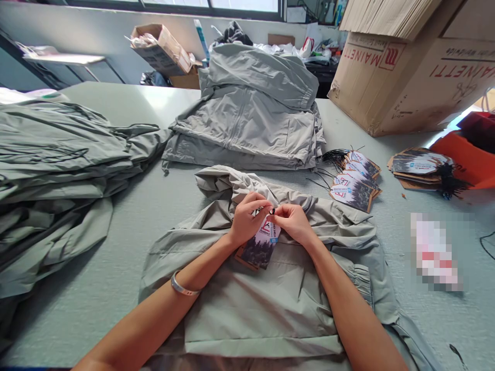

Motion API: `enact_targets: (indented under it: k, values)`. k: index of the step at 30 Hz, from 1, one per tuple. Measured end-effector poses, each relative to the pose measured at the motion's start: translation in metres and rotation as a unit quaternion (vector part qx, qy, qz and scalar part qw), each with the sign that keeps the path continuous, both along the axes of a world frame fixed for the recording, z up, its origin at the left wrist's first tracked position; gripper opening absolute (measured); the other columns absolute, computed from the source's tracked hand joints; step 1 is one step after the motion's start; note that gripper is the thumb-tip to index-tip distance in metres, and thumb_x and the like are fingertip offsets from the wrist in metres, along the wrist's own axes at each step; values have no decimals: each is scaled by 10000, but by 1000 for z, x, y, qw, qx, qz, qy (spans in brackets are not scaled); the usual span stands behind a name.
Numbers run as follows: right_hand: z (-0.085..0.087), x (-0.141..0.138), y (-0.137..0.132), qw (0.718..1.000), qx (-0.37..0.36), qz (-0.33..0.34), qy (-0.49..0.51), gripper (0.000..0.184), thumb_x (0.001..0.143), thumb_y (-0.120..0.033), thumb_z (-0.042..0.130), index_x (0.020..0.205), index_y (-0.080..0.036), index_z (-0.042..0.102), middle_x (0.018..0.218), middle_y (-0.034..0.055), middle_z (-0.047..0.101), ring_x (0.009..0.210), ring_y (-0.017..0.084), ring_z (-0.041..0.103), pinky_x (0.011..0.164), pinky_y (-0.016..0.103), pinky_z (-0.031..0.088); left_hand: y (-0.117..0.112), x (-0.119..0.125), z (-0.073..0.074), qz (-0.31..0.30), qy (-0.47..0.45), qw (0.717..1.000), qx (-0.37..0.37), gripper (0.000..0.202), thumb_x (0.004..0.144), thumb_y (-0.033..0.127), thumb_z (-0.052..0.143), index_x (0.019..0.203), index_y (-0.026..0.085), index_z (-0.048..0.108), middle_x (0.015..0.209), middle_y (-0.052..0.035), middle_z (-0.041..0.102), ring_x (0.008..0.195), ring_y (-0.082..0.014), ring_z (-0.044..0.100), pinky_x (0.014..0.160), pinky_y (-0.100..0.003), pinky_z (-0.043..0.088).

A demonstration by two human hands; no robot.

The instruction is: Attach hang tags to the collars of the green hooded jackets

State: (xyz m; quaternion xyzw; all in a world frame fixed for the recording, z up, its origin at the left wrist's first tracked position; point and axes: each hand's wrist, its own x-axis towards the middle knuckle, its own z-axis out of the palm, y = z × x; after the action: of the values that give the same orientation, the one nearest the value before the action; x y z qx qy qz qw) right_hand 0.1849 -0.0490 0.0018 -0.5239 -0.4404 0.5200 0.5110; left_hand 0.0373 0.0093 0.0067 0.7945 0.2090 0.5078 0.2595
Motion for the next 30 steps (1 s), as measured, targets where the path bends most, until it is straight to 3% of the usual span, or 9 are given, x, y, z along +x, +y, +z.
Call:
enact_targets:
  k: [10,16,21,30]
  values:
    - [11,-4,-2,1000,7,5,24,320,548,-432,836,630,-159,691,585,-19,593,546,92,447,538,243,354,0,0,2,-10,-3,998,-59,113,883,241,632,828,169,700,779,-35,622,780,-147,578,727,-279,485]
    - [5,1,-2,997,-2,-41,69,340,595,-454,825,735,-161,724,548,-40,523,474,59,319,449,233,211,-2,-2,5,-29,26,988,-147,182,859,148,558,962,149,708,875,-56,610,860,-166,597,796,-294,496]
    - [-3,4,-1,995,8,-43,94,317,625,-442,818,769,-171,736,543,-42,503,473,60,301,451,237,197,-1,1,0,-23,82,988,-129,96,811,177,648,872,152,719,831,-52,616,803,-165,583,744,-295,484]
    - [-5,2,-1,995,42,-62,73,293,644,-441,810,672,-178,686,542,-48,463,491,67,314,460,241,208,-1,2,-5,-12,87,992,-96,126,857,233,641,808,162,733,780,-55,605,790,-170,561,715,-309,472]
